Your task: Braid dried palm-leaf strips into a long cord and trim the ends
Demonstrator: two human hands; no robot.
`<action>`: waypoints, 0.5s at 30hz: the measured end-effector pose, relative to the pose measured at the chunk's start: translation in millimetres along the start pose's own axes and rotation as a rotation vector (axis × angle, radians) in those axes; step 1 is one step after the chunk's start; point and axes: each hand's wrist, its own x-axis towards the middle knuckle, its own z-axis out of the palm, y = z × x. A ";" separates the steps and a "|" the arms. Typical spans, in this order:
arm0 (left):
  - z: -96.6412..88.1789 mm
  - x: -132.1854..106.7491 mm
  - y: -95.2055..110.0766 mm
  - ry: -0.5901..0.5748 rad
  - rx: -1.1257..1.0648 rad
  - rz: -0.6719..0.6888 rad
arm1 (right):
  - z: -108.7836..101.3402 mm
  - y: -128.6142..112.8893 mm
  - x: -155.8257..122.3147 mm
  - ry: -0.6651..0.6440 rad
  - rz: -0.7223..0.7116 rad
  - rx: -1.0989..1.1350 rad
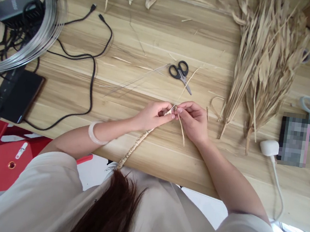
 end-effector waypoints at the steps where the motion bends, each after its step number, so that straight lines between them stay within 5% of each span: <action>1: 0.0 0.0 0.2 -0.001 0.001 0.001 | -0.1 0.1 0.2 -0.001 -0.001 -0.001; 15: -0.4 -0.3 0.4 -0.008 0.019 -0.002 | -1.5 1.8 0.8 0.012 0.014 -0.060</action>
